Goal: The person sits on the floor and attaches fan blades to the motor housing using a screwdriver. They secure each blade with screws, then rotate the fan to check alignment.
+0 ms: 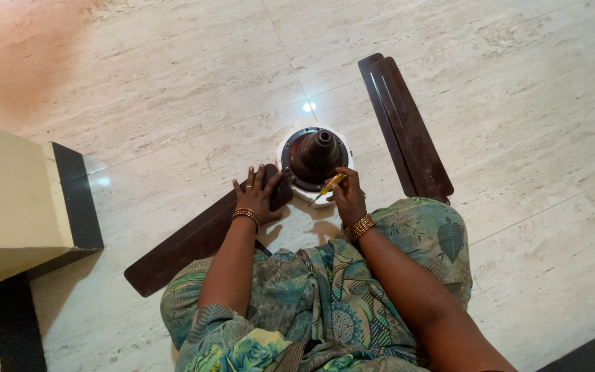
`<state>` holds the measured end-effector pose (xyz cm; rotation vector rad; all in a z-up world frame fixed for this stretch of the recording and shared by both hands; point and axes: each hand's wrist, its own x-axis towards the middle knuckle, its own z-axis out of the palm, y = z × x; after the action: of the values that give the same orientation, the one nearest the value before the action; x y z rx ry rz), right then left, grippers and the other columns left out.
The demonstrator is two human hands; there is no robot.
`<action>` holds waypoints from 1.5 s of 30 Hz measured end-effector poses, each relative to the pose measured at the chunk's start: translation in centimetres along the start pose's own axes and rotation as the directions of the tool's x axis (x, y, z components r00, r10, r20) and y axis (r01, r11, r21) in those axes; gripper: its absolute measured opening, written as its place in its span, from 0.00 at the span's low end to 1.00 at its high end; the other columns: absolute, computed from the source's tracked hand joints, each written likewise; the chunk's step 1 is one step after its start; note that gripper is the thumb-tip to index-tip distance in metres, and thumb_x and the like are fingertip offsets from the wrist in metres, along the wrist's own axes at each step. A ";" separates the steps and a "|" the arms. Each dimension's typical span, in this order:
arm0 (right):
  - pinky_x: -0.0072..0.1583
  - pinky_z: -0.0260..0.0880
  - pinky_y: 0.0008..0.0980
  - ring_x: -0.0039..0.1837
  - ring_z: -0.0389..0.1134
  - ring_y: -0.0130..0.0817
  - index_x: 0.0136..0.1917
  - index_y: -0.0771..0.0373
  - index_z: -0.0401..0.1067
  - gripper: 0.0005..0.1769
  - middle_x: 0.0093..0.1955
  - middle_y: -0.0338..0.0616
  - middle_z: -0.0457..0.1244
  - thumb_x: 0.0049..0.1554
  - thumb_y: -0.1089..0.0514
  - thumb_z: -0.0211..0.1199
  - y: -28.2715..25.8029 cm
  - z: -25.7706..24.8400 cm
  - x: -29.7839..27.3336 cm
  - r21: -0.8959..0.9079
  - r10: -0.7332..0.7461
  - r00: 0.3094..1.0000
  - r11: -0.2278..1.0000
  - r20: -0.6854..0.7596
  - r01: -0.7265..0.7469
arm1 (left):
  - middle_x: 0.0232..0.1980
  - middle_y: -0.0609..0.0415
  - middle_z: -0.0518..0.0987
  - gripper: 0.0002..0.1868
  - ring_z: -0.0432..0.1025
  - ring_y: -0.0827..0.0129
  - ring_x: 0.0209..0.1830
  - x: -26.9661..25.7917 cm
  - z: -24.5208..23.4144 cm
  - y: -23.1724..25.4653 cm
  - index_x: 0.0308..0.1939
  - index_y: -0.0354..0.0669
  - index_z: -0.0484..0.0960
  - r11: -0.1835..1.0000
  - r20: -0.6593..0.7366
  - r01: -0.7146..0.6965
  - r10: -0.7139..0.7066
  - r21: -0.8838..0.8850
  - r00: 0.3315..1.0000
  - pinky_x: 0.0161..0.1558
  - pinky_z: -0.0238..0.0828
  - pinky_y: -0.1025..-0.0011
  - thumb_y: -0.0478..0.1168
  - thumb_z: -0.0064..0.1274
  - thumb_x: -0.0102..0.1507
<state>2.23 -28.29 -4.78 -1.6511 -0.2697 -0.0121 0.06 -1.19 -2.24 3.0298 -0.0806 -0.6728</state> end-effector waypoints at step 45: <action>0.54 0.76 0.40 0.58 0.73 0.48 0.67 0.55 0.65 0.22 0.60 0.49 0.67 0.61 0.67 0.62 -4.5 5.2 4.1 -0.476 -0.371 0.896 0.759 0.246 0.445 | 0.85 0.57 0.22 0.50 0.18 0.52 0.84 -0.2 0.1 1.5 0.78 0.89 0.43 0.997 0.042 -0.070 0.071 -0.016 0.997 0.73 0.21 0.27 0.49 0.60 0.61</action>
<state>4.60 -22.12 -0.17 -2.1073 -0.7924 -0.3342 -0.22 -2.71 -2.20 2.9836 -0.1826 -0.7288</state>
